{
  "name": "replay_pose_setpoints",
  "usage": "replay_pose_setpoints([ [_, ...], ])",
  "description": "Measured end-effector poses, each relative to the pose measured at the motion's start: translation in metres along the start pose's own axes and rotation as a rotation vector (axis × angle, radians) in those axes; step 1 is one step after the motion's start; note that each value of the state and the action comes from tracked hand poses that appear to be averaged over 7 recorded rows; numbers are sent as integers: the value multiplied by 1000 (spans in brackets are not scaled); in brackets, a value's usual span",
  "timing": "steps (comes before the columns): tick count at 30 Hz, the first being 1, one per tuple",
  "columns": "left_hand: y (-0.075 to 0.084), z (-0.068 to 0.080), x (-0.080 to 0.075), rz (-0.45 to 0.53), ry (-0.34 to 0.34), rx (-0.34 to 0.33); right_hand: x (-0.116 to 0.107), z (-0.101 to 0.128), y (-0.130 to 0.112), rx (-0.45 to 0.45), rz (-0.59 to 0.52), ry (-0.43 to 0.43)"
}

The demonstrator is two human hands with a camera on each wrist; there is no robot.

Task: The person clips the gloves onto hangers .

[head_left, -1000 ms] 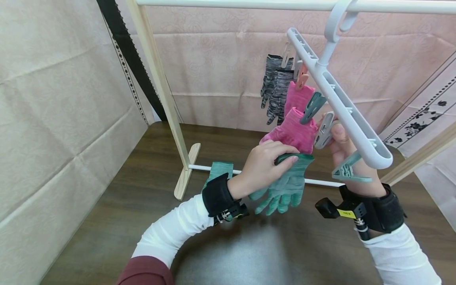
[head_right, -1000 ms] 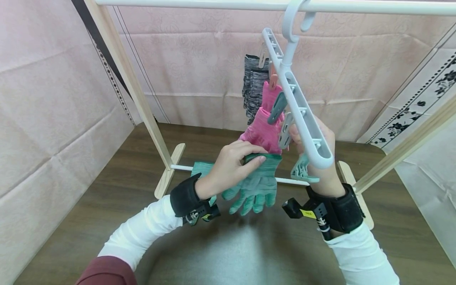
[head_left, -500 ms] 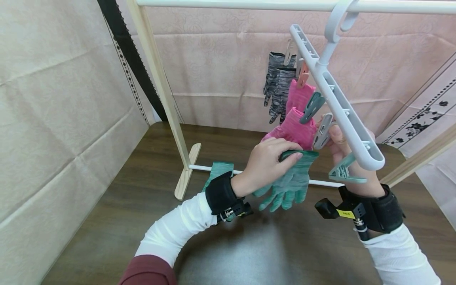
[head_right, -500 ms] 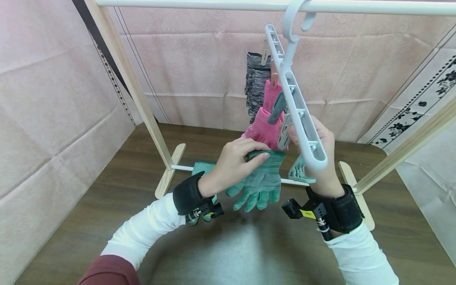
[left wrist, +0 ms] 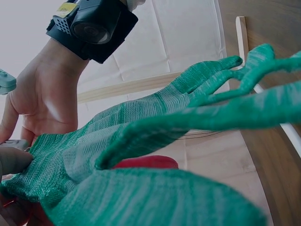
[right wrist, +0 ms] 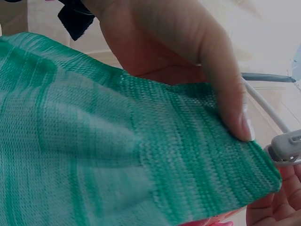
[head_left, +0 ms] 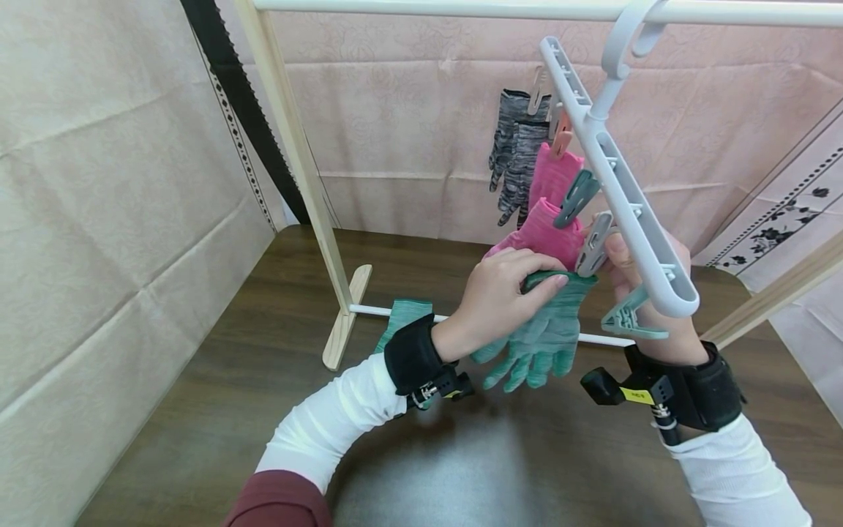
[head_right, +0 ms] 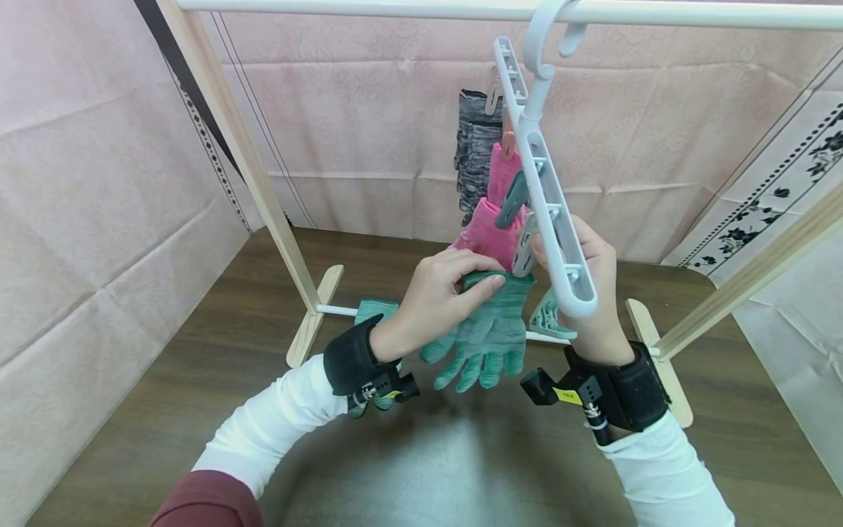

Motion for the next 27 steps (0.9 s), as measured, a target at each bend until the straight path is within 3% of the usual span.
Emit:
replay_pose_setpoints([
  [14,9,-2,0,-10,-1,-18,-2,3,-2,-5,112,50],
  [27,9,-1,1,13,8,-5,1,5,-3,-23,164,13],
])
Point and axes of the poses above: each hand's wrist, its own z-axis away from the middle knuckle, its own x-axis out of the palm, y = z × x, the point moved 3 cm from there along -z, towards the middle knuckle, and after that the axes turned 5 degrees about -y, right-handed, at the moved point
